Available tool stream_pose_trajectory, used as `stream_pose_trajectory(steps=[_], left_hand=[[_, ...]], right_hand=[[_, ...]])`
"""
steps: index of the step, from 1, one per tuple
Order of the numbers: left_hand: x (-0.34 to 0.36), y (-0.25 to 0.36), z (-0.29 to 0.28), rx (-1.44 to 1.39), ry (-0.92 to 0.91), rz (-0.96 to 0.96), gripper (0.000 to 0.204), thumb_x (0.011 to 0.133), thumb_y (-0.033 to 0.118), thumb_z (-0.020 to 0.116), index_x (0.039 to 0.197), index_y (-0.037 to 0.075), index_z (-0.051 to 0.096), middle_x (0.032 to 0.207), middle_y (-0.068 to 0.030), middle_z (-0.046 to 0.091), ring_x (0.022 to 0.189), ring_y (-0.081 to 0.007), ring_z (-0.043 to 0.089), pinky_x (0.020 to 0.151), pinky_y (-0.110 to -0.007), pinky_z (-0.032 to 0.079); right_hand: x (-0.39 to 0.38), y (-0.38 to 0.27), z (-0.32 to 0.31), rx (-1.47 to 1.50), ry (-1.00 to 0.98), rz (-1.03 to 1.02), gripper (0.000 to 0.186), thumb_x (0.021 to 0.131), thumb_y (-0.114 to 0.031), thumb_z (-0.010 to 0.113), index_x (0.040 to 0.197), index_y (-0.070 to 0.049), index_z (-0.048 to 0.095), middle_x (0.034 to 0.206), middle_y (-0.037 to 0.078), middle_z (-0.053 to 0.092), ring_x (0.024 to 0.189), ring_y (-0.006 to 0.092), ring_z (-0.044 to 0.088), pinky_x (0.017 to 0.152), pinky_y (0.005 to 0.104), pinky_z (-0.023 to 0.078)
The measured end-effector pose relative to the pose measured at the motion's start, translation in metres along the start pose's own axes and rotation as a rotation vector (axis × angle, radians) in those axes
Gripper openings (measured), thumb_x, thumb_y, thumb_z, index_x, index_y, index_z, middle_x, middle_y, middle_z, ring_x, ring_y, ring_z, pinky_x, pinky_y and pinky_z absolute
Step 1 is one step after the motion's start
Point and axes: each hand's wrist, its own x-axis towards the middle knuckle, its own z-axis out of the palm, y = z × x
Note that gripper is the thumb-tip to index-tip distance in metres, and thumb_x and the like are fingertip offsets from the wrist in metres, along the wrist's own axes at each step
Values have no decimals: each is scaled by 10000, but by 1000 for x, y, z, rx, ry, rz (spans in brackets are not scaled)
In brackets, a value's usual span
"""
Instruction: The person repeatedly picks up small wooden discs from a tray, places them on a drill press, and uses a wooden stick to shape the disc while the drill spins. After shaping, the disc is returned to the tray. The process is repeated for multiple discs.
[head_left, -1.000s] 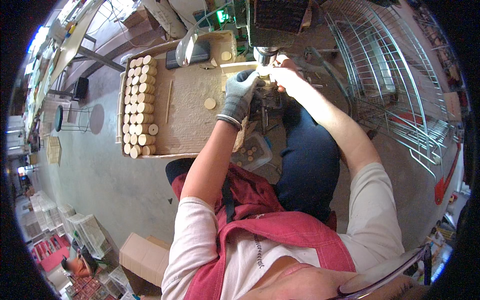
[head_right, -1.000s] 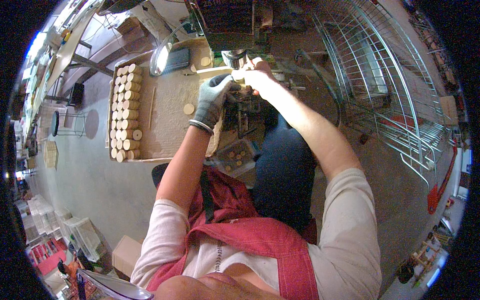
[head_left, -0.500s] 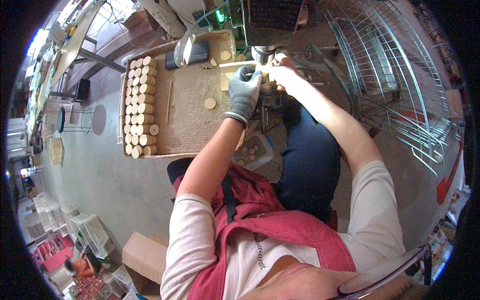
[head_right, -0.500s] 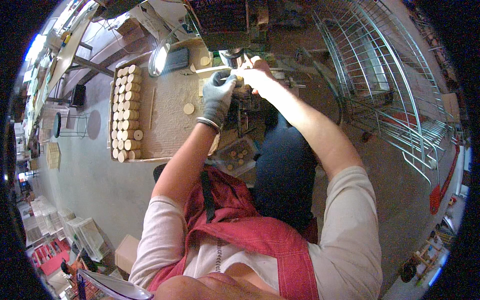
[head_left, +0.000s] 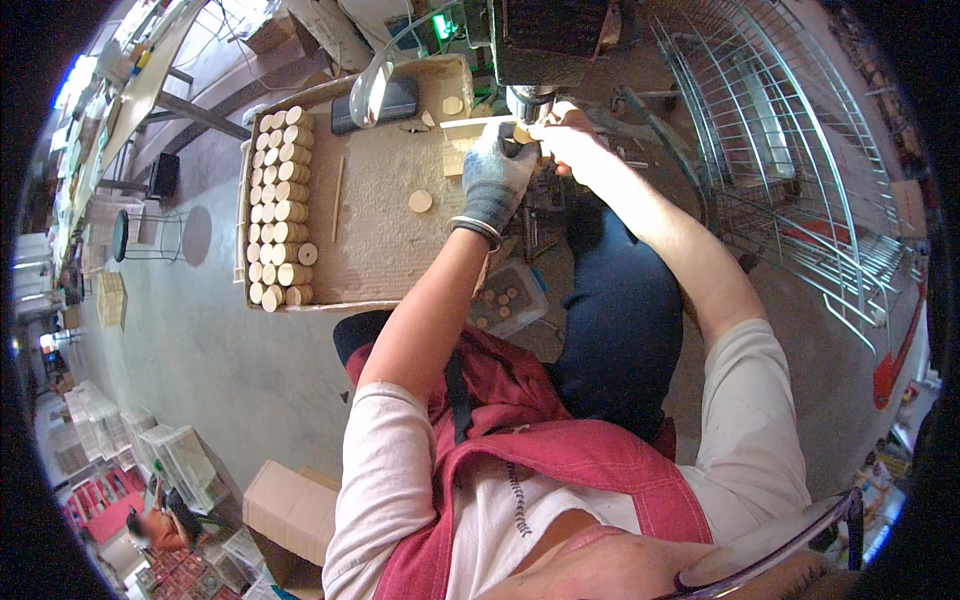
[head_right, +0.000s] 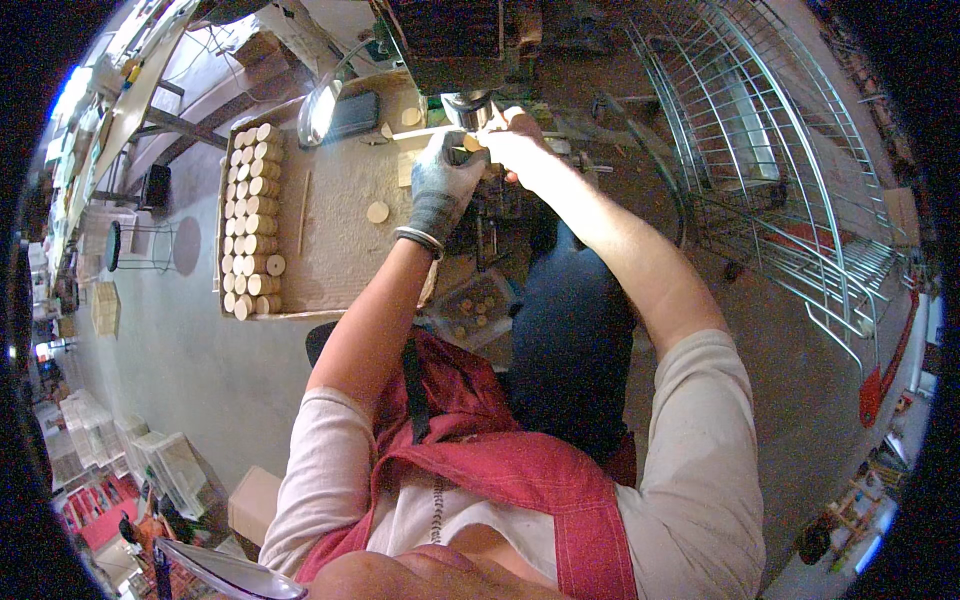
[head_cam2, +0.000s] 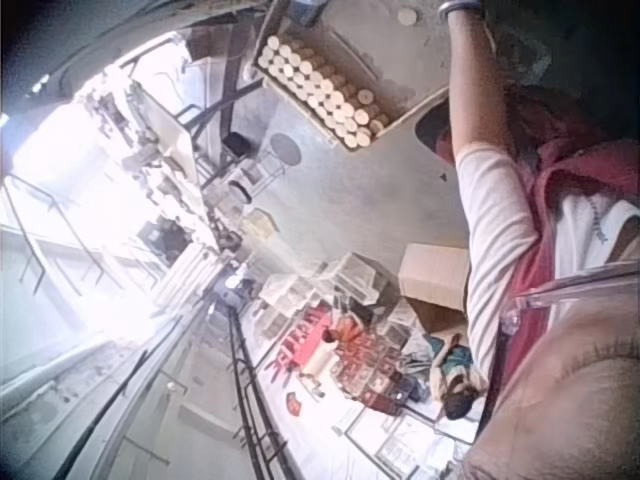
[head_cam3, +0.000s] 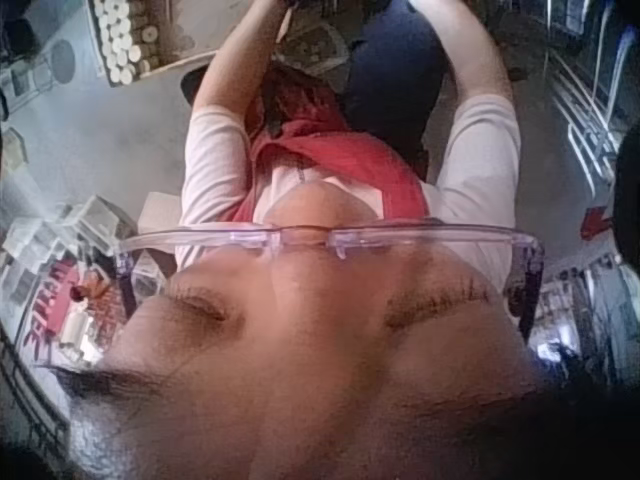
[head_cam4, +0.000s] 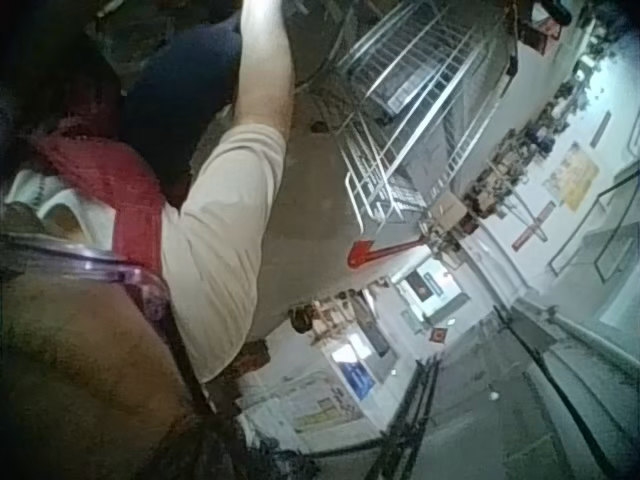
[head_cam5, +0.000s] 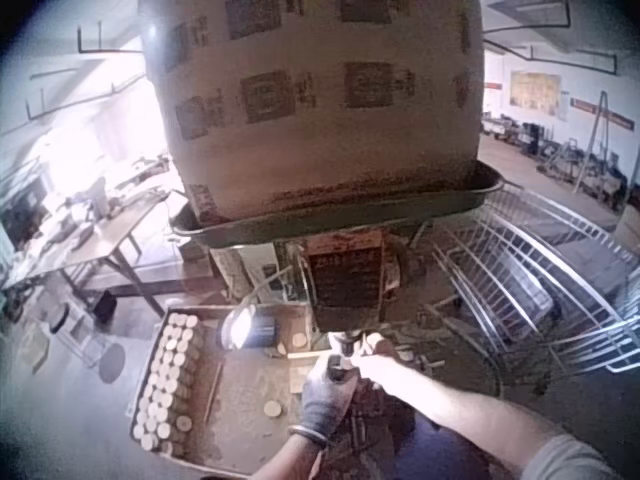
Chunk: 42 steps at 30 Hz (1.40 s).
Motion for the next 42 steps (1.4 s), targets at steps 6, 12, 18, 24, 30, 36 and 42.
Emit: stream_pose_trajectory(steps=[6,12,18,24,30,36,42], left_hand=[[10,-36,2,-613,-117,-143,297,866,130,716,1104,-29,637,992,-80,705,834,-157,676,758,-277,540],[12,-30,2,-682,-85,-295,187,840,113,722,971,-17,686,884,-58,711,758,-131,663,700,-264,536],[22,-28,0,-534,-110,-341,235,810,102,770,999,-9,688,914,-56,705,788,-142,655,748,-277,534],[22,-18,-5,-665,-138,-409,221,799,60,770,989,-13,684,927,-70,707,810,-161,673,753,-293,550],[22,-21,-2,-765,-135,-404,226,799,27,759,1003,-23,673,921,-80,709,787,-181,683,724,-297,566],[26,-31,1,-660,-130,-390,243,797,25,757,1018,-27,672,931,-80,707,797,-173,678,738,-291,564],[23,-29,3,-572,-95,-347,247,817,59,745,1041,-21,676,943,-60,707,809,-146,666,761,-269,544]], right_hand=[[-13,-11,0,26,11,-16,408,773,-321,805,952,-51,558,747,43,617,551,98,558,340,229,418],[-8,-5,0,43,49,0,348,797,-295,788,936,-65,568,736,39,620,490,78,528,316,209,393],[-6,-2,3,15,28,-18,287,849,-290,722,956,-59,590,744,48,614,491,93,530,314,223,389],[1,19,-4,224,-51,-18,277,872,-305,685,936,-52,593,708,37,577,498,91,510,321,224,386],[-1,16,-4,266,-20,11,257,916,-304,622,932,-50,587,681,20,543,475,85,463,317,232,366],[-9,-1,0,21,18,40,310,861,-340,695,971,-71,589,787,41,609,592,117,546,383,275,425],[-2,-1,1,-23,8,44,342,837,-372,724,996,-96,597,889,61,630,761,170,606,487,347,483]])
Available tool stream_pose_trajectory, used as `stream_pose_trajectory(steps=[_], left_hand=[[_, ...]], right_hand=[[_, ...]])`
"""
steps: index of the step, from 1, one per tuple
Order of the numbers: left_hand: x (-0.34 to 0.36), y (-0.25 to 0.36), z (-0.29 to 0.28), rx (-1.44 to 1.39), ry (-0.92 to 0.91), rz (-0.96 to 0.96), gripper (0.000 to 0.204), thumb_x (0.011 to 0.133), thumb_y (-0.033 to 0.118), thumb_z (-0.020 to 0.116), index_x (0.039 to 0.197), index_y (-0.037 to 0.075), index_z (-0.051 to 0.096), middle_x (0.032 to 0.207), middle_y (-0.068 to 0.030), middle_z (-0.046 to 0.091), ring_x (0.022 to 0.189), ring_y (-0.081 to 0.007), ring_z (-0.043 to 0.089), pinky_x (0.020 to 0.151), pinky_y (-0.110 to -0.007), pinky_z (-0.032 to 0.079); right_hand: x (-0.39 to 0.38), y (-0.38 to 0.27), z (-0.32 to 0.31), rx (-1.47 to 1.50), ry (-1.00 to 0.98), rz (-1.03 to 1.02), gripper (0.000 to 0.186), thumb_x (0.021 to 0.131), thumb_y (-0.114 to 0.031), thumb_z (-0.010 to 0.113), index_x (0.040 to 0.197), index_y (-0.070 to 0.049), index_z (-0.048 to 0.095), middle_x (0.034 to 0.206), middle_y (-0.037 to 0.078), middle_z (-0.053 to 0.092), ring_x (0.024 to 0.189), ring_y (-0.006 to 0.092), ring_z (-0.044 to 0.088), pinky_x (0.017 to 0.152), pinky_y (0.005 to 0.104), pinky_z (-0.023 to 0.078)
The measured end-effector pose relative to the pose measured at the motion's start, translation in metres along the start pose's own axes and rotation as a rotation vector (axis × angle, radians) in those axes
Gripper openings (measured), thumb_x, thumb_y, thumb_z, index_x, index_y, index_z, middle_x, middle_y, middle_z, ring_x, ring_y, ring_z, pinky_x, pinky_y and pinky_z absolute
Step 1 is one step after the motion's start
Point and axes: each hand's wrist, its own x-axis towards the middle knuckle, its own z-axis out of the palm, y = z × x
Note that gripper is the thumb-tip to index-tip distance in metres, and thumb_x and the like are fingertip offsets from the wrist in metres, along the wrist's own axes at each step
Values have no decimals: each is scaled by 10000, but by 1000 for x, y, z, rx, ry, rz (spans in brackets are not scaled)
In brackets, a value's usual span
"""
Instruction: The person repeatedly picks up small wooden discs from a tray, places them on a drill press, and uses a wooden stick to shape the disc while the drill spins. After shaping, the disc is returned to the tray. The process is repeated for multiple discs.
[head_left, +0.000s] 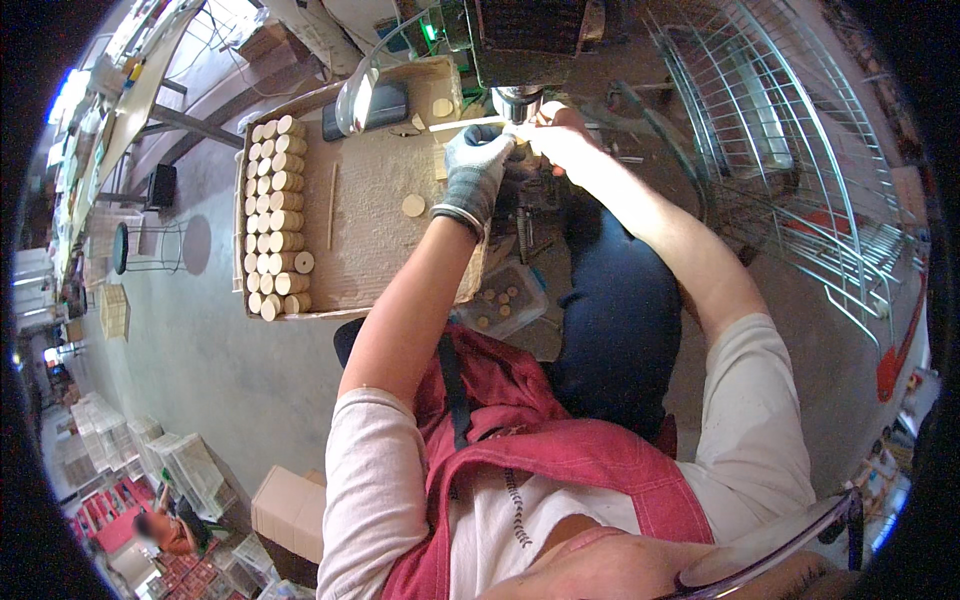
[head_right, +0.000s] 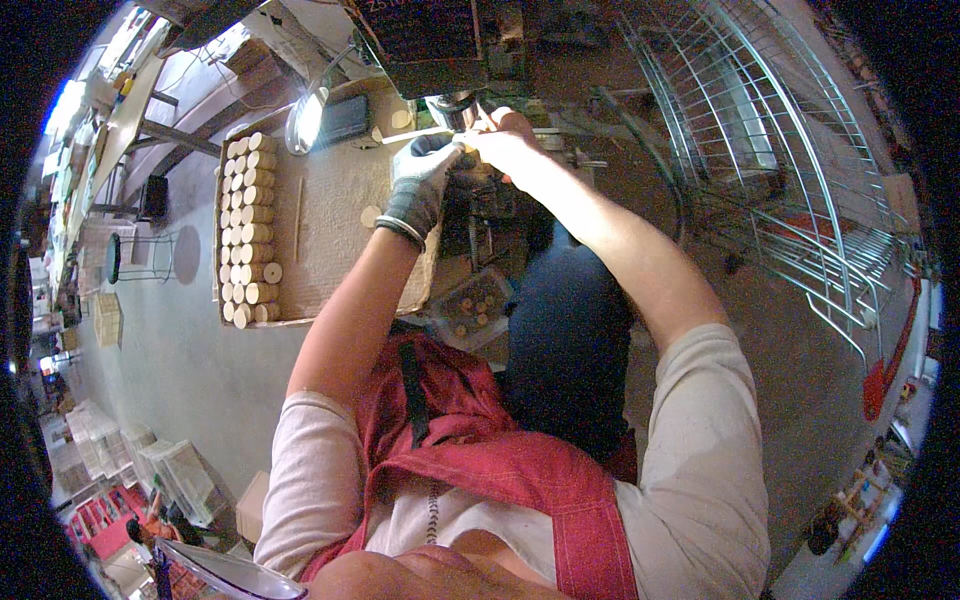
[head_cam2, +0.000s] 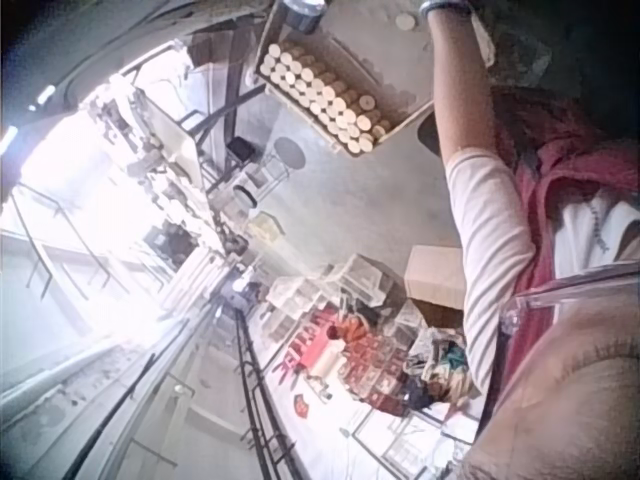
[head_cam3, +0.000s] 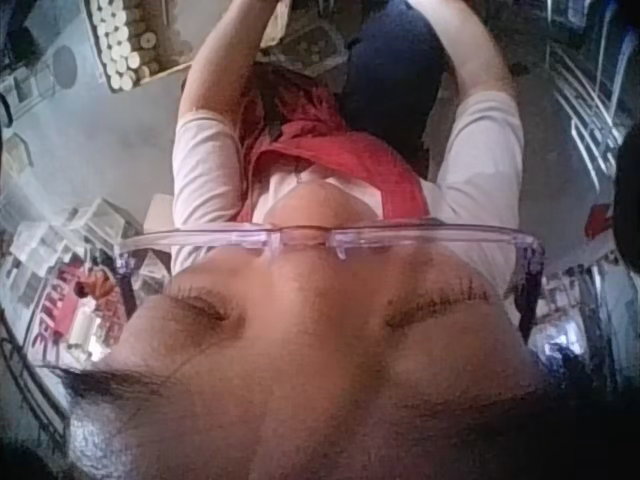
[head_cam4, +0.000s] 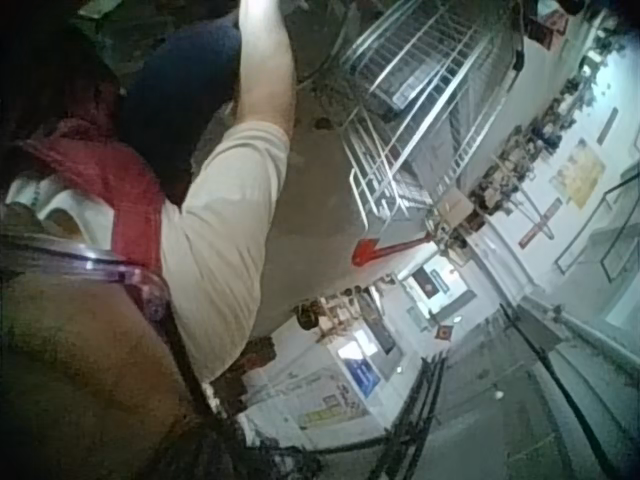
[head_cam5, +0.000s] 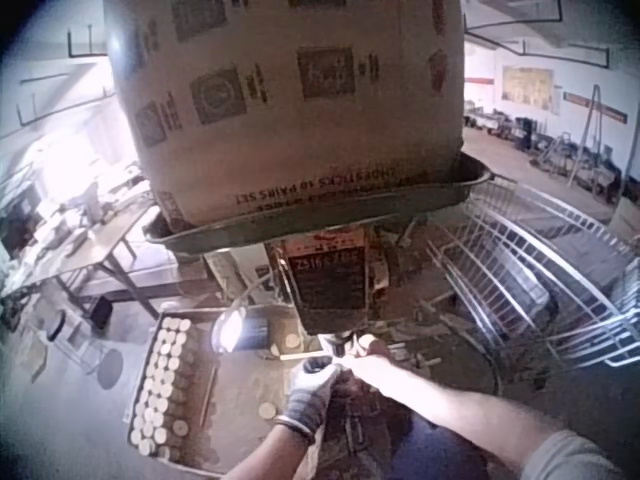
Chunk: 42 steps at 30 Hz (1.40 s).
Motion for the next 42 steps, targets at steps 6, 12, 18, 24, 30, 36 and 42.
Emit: stream_pose_trajectory(steps=[6,12,18,24,30,36,42], left_hand=[[-11,7,-4,593,-30,380,374,759,196,783,1078,38,672,916,-103,729,811,-196,700,751,-324,551],[-24,22,4,950,59,466,408,757,339,766,1041,63,671,937,-196,704,864,-364,687,761,-417,547],[-22,25,7,916,53,423,364,748,289,777,1017,59,691,967,-188,713,892,-337,697,774,-396,547],[-15,29,-3,245,-119,121,277,834,148,707,1067,0,697,970,-56,725,865,-139,666,779,-300,531],[-13,13,-2,-85,-47,4,188,832,71,732,996,-16,701,904,-55,705,761,-131,647,730,-265,528],[-12,14,-1,-142,-56,-26,220,819,70,748,1011,-19,686,909,-51,706,779,-139,661,740,-268,538],[-10,15,-1,-89,-67,-80,209,820,54,743,1007,-15,681,919,-58,706,779,-149,668,734,-275,541]], right_hand=[[-1,1,-1,-8,22,-12,359,835,-372,718,992,-71,600,888,71,642,725,181,618,456,335,489],[-6,-5,2,-84,68,-16,361,851,-349,683,997,-30,598,810,85,658,602,163,627,366,281,466],[-1,3,-2,-27,18,-47,332,858,-334,703,986,-48,591,836,74,666,639,162,647,406,308,478],[-13,-5,-8,48,-13,-62,393,761,-375,804,933,-88,598,854,68,652,708,161,629,451,342,477],[-4,-2,-1,27,3,-45,416,729,-379,831,912,-90,594,808,50,633,636,158,590,407,324,438],[-6,0,-2,19,15,-82,382,774,-363,797,906,-72,586,739,43,614,577,129,571,362,283,422],[-5,0,-1,60,2,-49,336,811,-330,776,883,-87,555,705,4,562,504,72,487,339,237,369]])
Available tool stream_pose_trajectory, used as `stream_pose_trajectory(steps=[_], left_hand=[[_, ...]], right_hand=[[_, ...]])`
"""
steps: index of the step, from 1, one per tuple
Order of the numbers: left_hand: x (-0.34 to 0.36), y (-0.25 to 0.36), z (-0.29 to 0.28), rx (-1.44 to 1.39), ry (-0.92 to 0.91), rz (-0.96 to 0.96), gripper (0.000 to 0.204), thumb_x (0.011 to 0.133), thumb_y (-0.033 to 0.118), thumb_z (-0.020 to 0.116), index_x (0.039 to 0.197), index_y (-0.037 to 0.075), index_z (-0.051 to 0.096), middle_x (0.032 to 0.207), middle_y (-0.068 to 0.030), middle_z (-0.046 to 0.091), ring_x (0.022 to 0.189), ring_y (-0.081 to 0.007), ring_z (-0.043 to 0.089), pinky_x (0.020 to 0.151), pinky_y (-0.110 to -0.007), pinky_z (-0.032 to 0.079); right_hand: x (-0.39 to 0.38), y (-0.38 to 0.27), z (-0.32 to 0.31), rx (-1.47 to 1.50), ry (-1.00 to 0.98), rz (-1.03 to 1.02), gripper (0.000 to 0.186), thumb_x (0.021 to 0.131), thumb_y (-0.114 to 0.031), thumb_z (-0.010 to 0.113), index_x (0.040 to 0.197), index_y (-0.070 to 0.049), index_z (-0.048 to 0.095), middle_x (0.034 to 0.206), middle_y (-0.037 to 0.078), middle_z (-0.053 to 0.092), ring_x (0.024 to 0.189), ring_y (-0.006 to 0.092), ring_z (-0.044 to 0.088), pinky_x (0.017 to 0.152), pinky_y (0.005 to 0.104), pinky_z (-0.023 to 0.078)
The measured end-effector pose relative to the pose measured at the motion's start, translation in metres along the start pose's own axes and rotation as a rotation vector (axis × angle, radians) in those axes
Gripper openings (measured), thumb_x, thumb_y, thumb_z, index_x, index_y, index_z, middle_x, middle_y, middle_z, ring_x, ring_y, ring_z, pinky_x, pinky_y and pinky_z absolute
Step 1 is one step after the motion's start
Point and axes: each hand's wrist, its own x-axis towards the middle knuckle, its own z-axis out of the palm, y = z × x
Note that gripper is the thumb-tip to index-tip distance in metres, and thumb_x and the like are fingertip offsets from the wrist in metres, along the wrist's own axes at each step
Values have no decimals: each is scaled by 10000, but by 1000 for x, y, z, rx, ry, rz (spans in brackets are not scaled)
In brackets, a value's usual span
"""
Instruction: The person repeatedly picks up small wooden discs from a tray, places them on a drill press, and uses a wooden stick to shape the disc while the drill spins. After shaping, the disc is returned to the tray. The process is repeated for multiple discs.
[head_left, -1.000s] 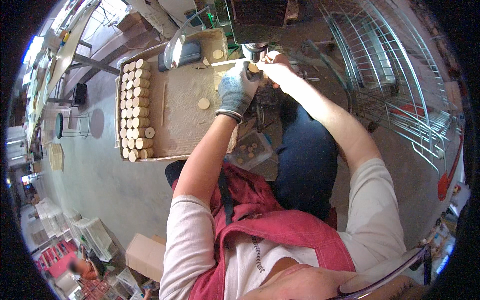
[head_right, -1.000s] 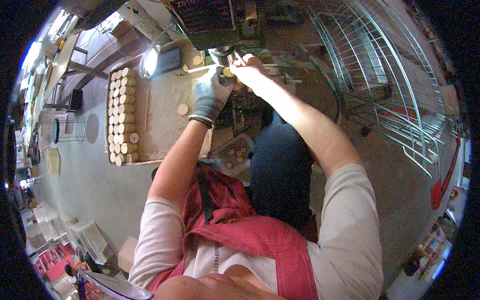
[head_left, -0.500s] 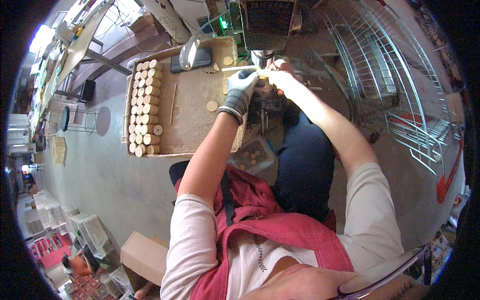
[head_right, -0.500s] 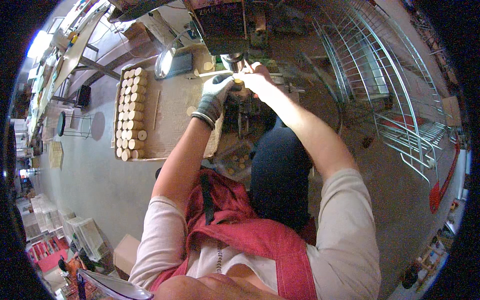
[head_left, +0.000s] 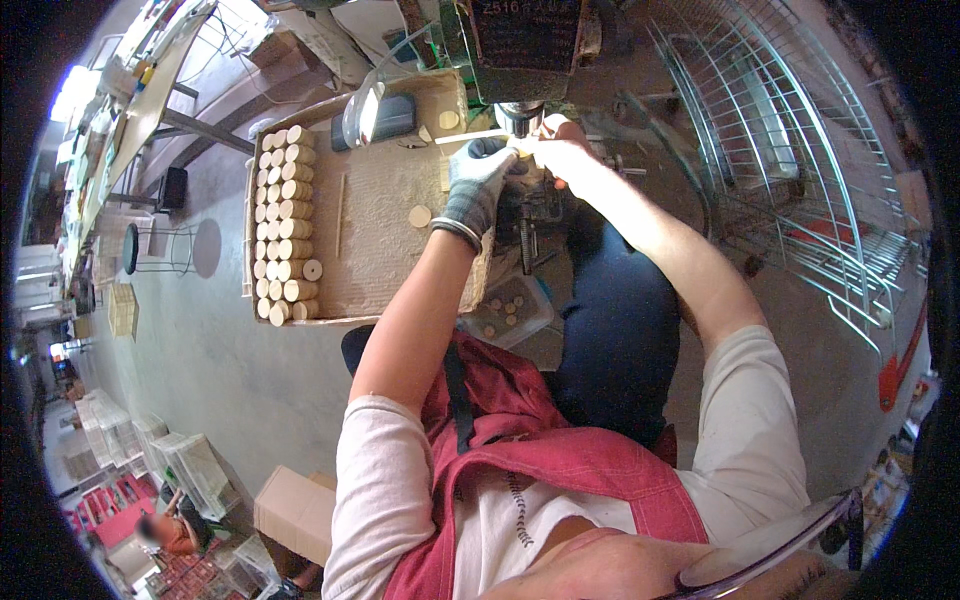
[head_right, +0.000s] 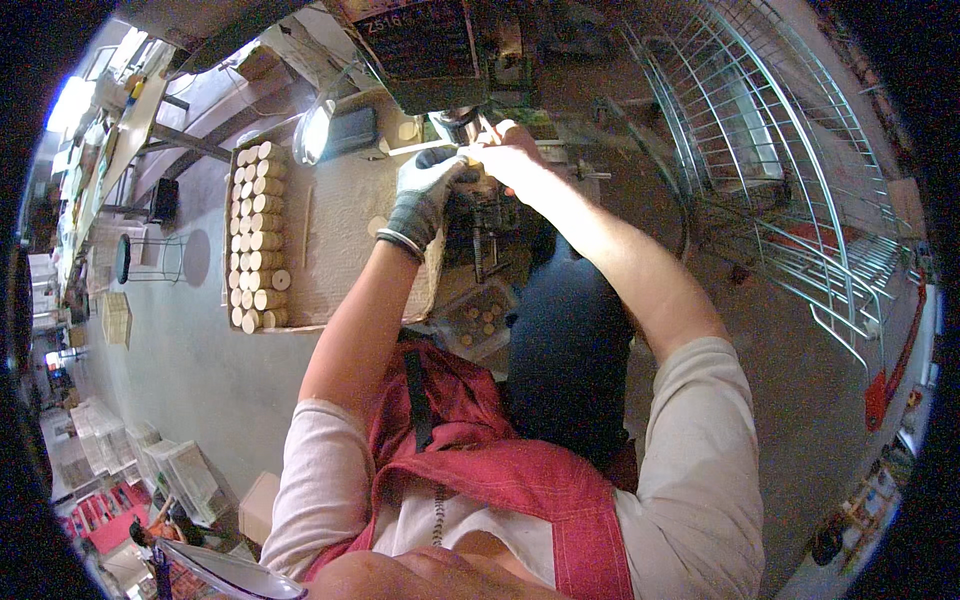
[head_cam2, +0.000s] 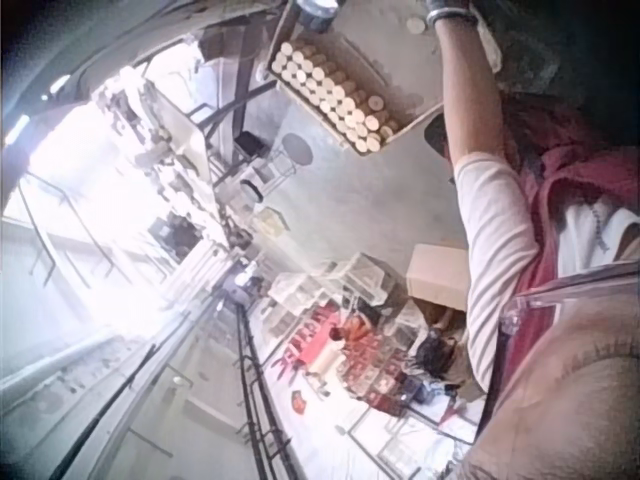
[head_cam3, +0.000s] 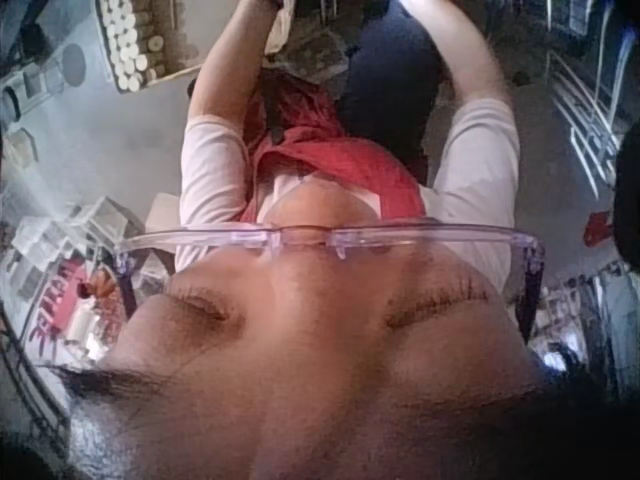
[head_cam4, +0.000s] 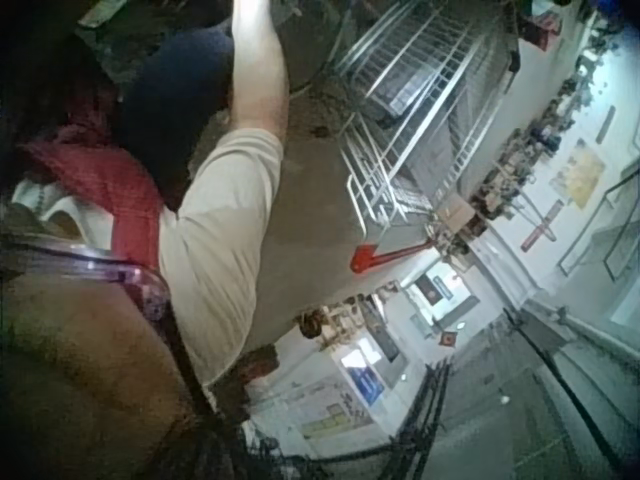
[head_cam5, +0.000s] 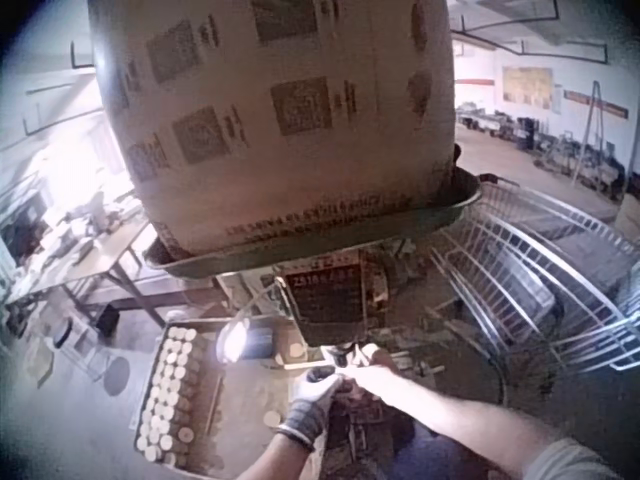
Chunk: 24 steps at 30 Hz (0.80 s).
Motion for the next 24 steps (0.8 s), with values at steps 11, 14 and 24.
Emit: stream_pose_trajectory(steps=[11,14,24], left_hand=[[0,4,2,142,29,48,207,810,61,747,991,-20,691,920,-50,706,793,-136,661,752,-264,534],[2,1,1,146,50,40,222,804,64,753,998,-25,691,931,-55,708,802,-138,663,759,-263,532],[13,-3,-1,168,16,45,250,803,47,745,1032,-35,686,966,-84,714,820,-163,676,764,-286,551]], right_hand=[[5,3,0,-45,0,19,351,843,-347,718,1010,-76,571,852,67,629,643,141,597,411,298,464],[4,4,2,-40,-2,7,354,841,-355,718,1006,-77,573,847,66,623,652,142,594,416,295,466],[5,17,-9,158,-80,-7,311,863,-345,702,900,-66,570,670,8,528,429,78,445,312,244,365]])
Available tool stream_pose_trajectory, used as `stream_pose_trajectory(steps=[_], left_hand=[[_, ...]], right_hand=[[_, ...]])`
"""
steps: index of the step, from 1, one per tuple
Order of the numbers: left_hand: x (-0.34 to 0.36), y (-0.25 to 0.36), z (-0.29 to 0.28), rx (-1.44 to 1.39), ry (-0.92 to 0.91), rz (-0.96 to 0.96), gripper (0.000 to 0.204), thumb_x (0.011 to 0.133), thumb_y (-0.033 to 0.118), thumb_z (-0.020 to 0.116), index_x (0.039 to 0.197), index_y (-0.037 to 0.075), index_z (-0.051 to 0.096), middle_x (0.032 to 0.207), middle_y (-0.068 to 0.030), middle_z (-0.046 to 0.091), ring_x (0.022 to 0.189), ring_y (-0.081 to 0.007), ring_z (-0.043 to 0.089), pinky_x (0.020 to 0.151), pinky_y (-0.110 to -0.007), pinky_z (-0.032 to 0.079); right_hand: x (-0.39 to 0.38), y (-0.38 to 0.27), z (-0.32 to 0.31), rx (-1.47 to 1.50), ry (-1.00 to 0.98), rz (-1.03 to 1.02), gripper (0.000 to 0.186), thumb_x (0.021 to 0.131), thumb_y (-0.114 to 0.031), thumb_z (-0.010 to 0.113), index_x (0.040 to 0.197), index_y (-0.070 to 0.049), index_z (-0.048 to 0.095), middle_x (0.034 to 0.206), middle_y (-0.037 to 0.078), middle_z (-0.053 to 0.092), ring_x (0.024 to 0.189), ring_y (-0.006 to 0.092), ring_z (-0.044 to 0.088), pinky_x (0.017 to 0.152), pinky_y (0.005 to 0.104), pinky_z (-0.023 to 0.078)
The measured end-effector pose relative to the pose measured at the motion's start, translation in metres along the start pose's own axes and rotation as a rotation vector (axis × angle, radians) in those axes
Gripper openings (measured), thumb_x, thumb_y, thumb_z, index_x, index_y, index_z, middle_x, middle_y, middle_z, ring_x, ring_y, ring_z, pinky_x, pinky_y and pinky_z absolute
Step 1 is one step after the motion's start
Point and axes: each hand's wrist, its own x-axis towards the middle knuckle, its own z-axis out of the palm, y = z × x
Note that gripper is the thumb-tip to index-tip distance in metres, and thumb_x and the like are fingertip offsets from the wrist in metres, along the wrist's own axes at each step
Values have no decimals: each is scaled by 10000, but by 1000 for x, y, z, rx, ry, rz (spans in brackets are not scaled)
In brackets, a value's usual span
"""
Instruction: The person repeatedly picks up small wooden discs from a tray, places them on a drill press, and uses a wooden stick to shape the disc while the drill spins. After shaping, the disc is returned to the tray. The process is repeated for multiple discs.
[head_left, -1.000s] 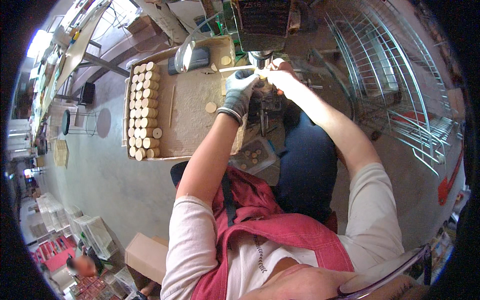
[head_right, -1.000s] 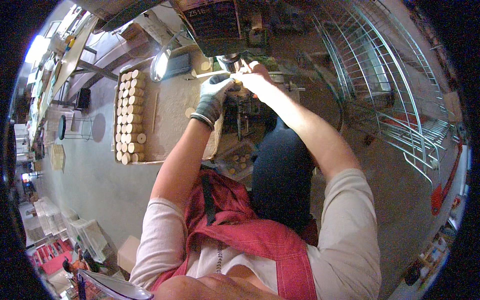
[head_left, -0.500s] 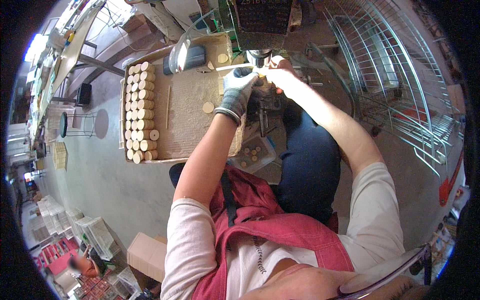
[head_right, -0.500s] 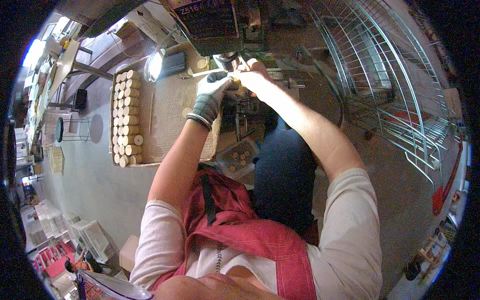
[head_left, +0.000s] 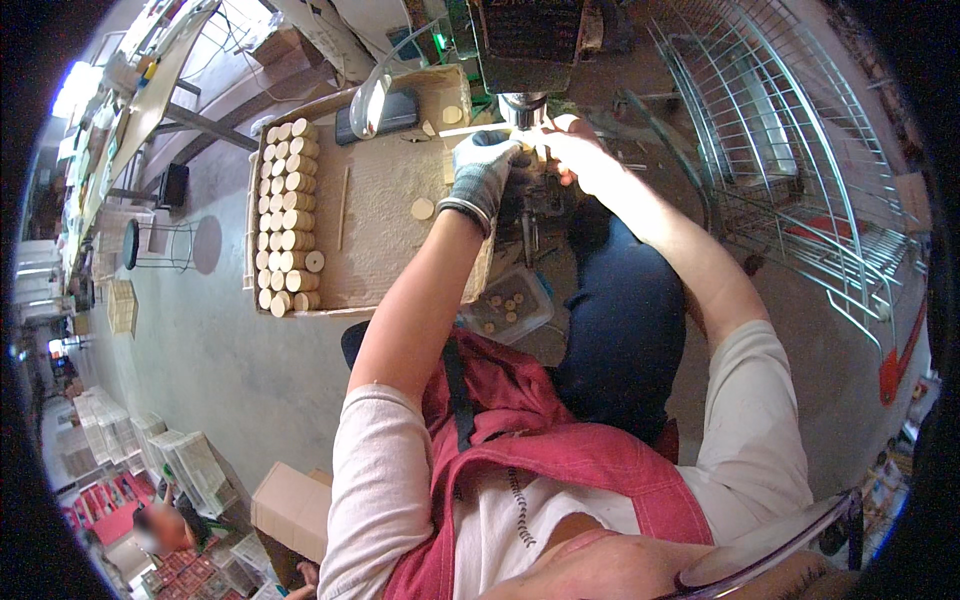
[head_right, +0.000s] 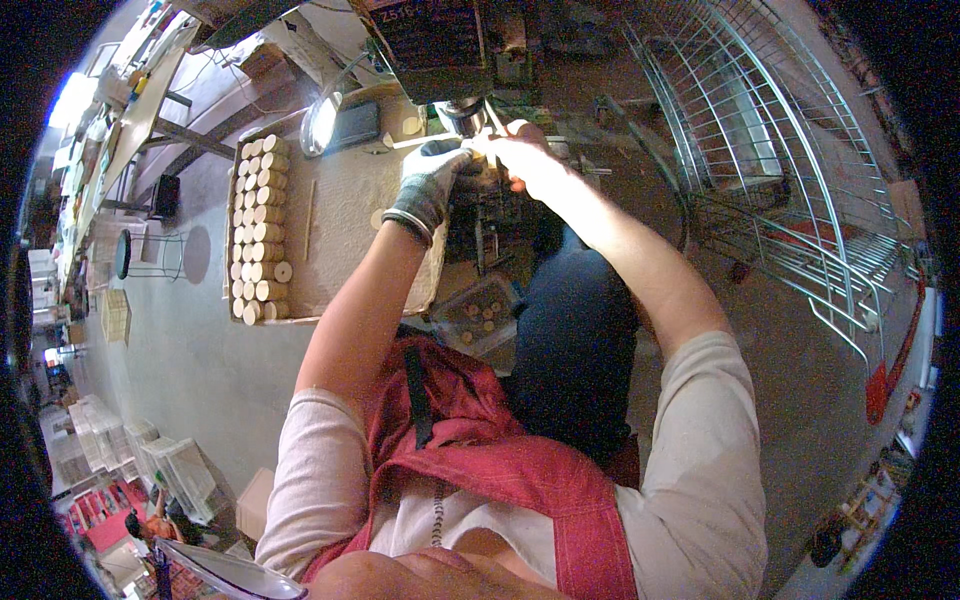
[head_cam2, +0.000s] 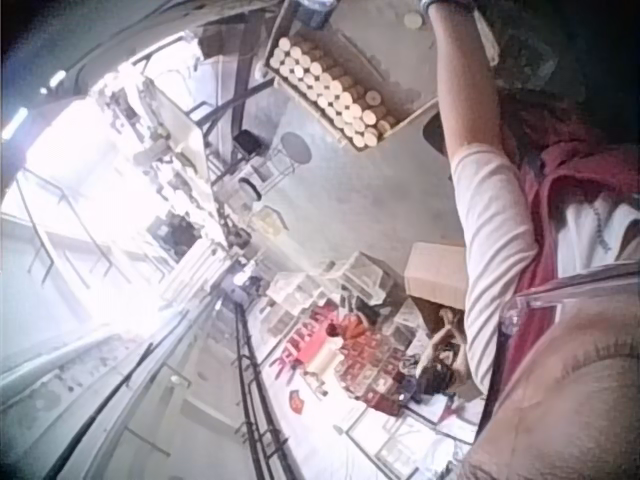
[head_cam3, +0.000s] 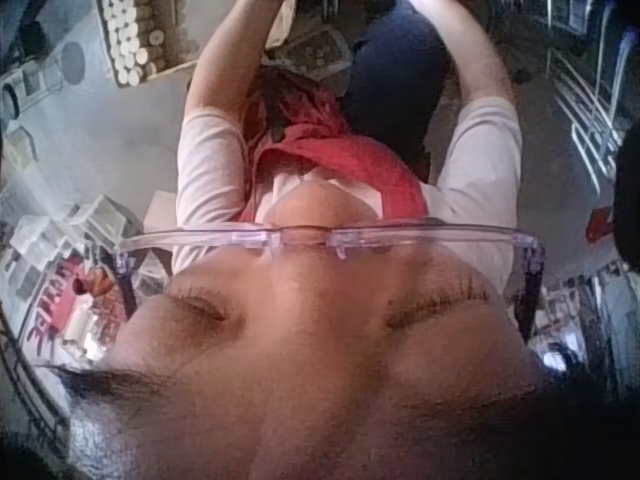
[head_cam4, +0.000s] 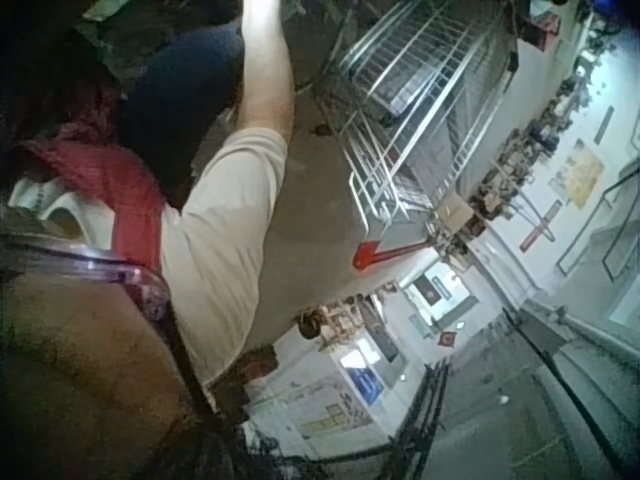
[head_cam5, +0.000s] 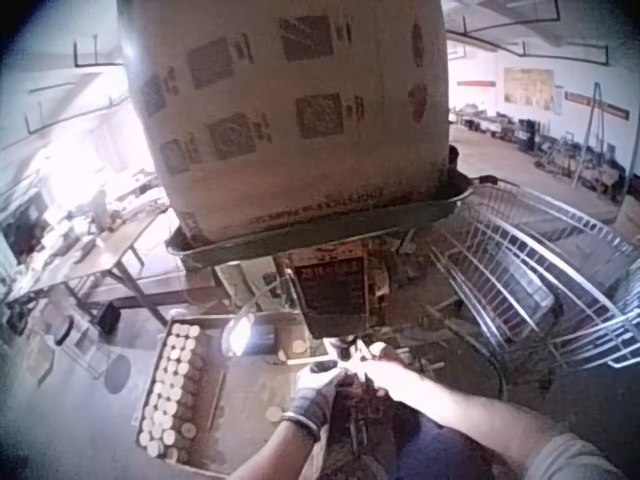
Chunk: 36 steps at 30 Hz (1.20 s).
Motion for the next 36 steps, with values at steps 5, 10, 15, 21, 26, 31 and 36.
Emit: stream_pose_trajectory(steps=[5,10,15,21,26,31,36], left_hand=[[2,-5,5,-57,11,22,255,801,45,743,1035,-35,683,964,-84,713,822,-168,680,753,-293,558],[4,-10,2,-34,34,35,246,797,51,746,1024,-25,687,957,-67,714,806,-164,672,759,-287,548],[-12,2,12,62,113,93,233,814,83,728,1027,-2,693,934,-56,726,786,-149,663,757,-290,533],[-24,9,11,649,120,356,278,809,242,714,1012,56,678,889,-156,716,815,-294,704,751,-373,543],[-26,18,7,948,108,509,368,796,343,720,1034,72,646,895,-184,703,829,-375,682,732,-432,543],[-28,10,11,1025,136,511,416,792,379,724,1057,80,609,890,-193,694,825,-391,675,705,-460,539],[-24,14,9,982,126,441,405,786,397,727,1022,75,656,917,-194,700,851,-387,678,746,-456,539]], right_hand=[[-4,2,-7,101,70,-26,279,891,-316,668,895,-56,566,686,27,548,447,81,455,304,242,353],[-10,-19,9,-152,98,37,336,848,-336,722,953,-44,594,768,72,630,516,119,537,334,271,405],[-3,-19,12,-262,105,25,388,803,-374,773,963,-64,606,791,71,645,616,160,598,417,330,479],[-1,-14,12,-208,118,26,337,850,-376,695,944,-64,610,801,74,648,635,182,609,445,339,478],[-3,-18,12,-256,111,-5,344,850,-359,687,942,-38,602,796,90,653,640,190,628,446,345,486],[0,-13,13,-287,149,-15,332,851,-327,695,976,-38,590,760,81,649,616,179,631,407,329,480],[3,-9,12,-200,111,-5,301,862,-326,686,969,-59,596,726,71,624,557,161,607,347,296,429]])
